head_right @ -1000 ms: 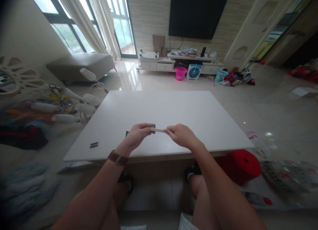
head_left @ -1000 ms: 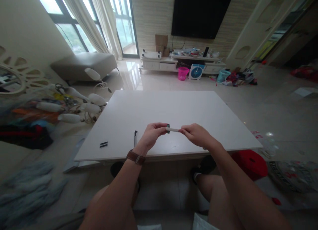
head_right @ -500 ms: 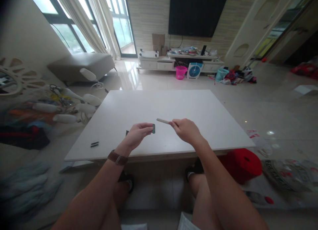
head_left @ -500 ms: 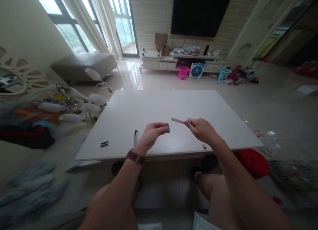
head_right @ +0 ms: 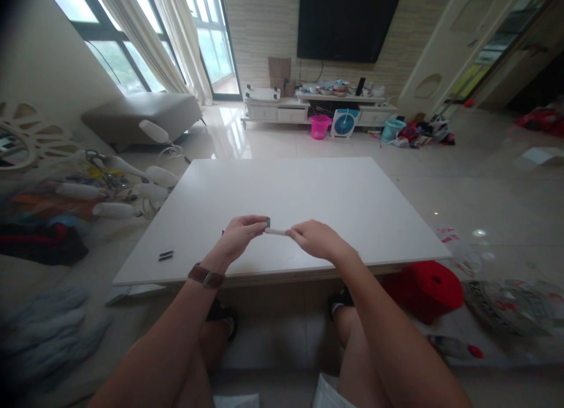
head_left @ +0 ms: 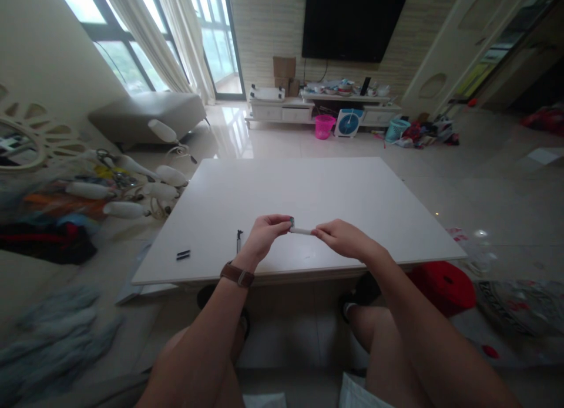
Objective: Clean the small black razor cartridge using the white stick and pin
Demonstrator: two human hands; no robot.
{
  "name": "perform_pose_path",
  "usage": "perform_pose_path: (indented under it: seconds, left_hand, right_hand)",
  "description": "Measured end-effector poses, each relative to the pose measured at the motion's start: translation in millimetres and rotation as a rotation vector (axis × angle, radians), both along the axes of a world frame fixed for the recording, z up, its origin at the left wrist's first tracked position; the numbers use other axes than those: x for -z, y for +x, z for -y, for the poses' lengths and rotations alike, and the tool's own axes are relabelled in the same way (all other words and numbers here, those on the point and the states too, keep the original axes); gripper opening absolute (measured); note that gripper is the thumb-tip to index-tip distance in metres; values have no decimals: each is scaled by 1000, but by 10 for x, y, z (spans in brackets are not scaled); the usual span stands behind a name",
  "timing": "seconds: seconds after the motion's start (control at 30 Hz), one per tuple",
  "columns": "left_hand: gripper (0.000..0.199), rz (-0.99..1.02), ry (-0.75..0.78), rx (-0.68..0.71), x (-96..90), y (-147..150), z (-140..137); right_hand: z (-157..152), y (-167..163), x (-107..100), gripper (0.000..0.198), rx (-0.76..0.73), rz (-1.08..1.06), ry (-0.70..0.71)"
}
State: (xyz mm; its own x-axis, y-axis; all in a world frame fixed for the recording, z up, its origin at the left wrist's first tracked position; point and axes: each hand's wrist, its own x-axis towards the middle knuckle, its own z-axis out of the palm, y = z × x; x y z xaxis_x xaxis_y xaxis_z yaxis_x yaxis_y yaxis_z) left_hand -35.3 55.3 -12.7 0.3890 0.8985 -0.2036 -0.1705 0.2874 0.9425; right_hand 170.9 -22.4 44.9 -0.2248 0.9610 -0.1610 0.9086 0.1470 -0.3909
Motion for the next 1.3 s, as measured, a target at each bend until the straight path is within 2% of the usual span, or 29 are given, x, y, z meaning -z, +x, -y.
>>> perform_pose_path:
  seconds: [0.07, 0.1, 0.2, 0.27, 0.4, 0.47, 0.53, 0.57, 0.7, 0.73, 0.83, 0.9, 1.0, 1.07, 1.13, 1.17, 1.3]
  left_hand:
    - [27, 3, 2, -9, -11, -3, 1]
    - [27, 6, 2, -7, -20, -5, 3]
    - [29, -4, 6, 3, -49, -14, 6]
    - [30, -18, 19, -1, -55, -22, 3]
    - [28, -29, 40, -30, -32, -33, -13]
    - [28, -37, 44, -18, -19, -33, -18]
    - [28, -56, 61, -1, -9, -30, -19]
    - [27, -65, 72, 3, -6, -29, -18]
    - [26, -65, 84, 14, -2, -27, -12]
    - [26, -64, 83, 17, -4, -27, -10]
    - [27, -80, 91, 26, -16, -30, -6]
    - [27, -94, 98, 22, -22, -31, -4]
    - [26, -90, 91, 13, -29, -33, 0]
    - [26, -83, 82, 17, -34, -35, 3]
    - [26, -93, 86, 25, -38, -37, 6]
    - [25, -105, 93, 28, -39, -36, 7]
    - [22, -136, 115, 26, -38, -29, 13]
  right_hand:
    - [14, -11, 5, 44, -95, -41, -87]
    - [19, -11, 5, 45, -108, -54, -81]
    - [15, 8, 10, 48, -2, -75, 69]
    - [1, 21, 27, 49, 51, -88, 91]
    - [1, 5, 52, 46, -100, -110, -100]
    - [11, -13, 43, 46, -79, -95, -36]
    - [16, -26, 32, 47, 22, -63, 70]
    - [16, -30, 28, 47, 41, -53, 67]
    - [14, -35, 19, 43, -110, -96, -128]
    - [14, -34, 15, 44, -113, -113, -101]
    - [11, -27, 4, 47, 24, -106, 85]
    - [10, -22, 4, 47, 37, -83, 56]
    - [15, -16, 6, 45, -84, -87, -82]
    - [21, -11, 4, 46, -73, -84, -26]
    - [24, -6, 5, 47, 9, -59, 68]
    - [24, -5, 9, 47, 29, -47, 72]
    - [28, -14, 24, 44, -77, -57, -84]
